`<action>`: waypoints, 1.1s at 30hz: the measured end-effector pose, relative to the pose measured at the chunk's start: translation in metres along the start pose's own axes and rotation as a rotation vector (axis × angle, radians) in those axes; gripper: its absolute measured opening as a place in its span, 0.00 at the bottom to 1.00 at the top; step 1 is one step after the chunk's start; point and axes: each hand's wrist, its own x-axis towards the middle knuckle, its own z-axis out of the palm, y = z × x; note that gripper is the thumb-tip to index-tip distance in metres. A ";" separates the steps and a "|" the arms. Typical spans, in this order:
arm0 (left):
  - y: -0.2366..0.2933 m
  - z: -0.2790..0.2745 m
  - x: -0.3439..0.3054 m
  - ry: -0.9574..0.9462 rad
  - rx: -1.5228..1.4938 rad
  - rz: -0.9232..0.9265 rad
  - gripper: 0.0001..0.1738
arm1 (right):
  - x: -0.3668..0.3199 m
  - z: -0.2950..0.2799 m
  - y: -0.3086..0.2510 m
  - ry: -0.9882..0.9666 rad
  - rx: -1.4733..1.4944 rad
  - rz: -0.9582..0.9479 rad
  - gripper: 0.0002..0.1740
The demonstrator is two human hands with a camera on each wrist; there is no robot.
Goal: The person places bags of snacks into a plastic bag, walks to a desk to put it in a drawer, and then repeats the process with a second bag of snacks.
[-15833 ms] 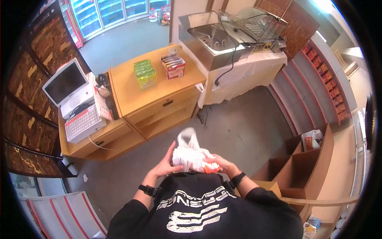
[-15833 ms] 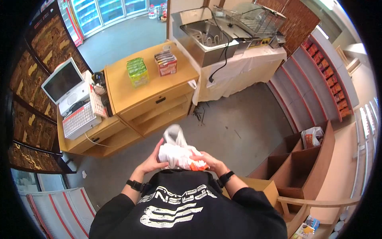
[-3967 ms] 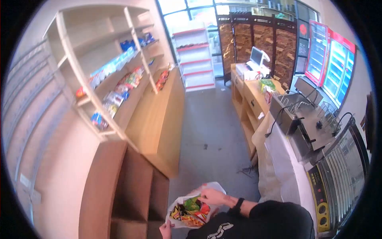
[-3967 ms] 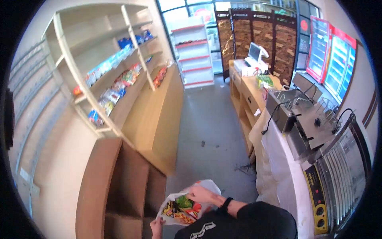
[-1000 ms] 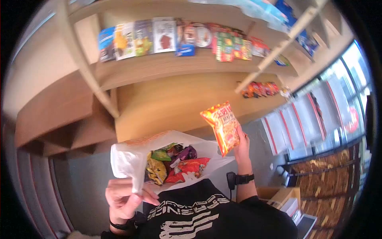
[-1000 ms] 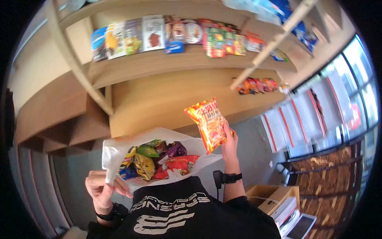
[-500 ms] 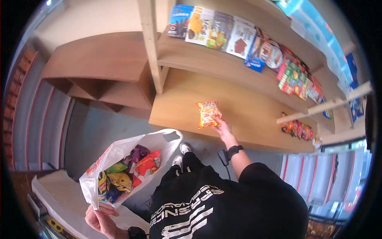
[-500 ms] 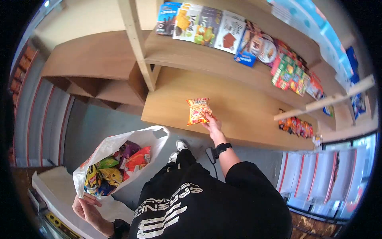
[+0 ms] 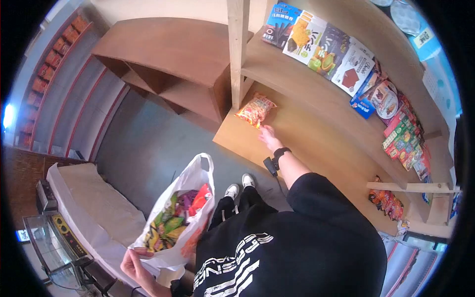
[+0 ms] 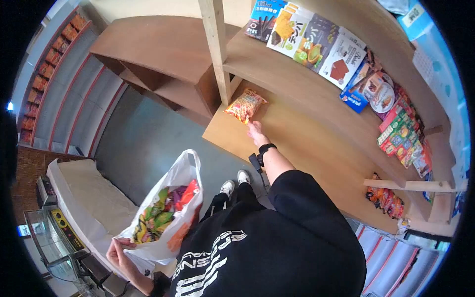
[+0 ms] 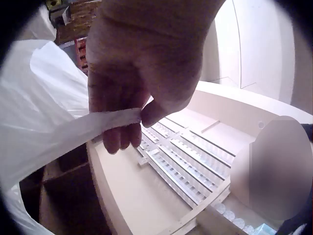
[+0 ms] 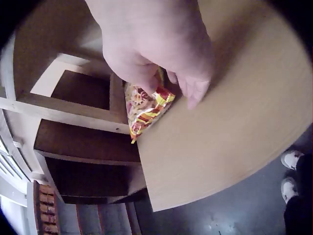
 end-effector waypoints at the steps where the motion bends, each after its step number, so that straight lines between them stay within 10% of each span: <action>1: -0.004 0.001 -0.006 -0.006 0.034 0.008 0.23 | 0.006 0.001 0.009 0.065 -0.129 0.027 0.35; 13: -0.011 0.006 -0.028 0.063 -0.061 -0.131 0.19 | 0.082 0.004 -0.026 0.021 -0.308 -0.394 0.30; 18: -0.016 0.012 -0.016 0.075 -0.141 -0.101 0.17 | -0.016 0.072 -0.058 0.359 -0.552 -0.683 0.12; 20: -0.016 0.016 -0.005 0.034 -0.228 -0.043 0.16 | -0.085 0.107 -0.050 -0.226 -0.297 -0.919 0.08; 22: -0.011 0.021 0.002 0.014 -0.227 -0.049 0.16 | -0.208 0.148 -0.048 -0.747 -0.236 -0.634 0.06; 24: -0.003 0.026 0.008 -0.015 -0.240 -0.032 0.16 | -0.254 0.171 -0.030 -1.187 -0.780 -0.748 0.12; 25: 0.000 0.028 0.011 -0.030 -0.245 -0.028 0.16 | -0.277 0.181 -0.027 -1.335 -0.787 -0.502 0.20; 33: 0.006 0.037 0.023 -0.028 -0.351 0.070 0.15 | -0.240 0.173 0.005 -1.556 -1.536 -0.722 0.37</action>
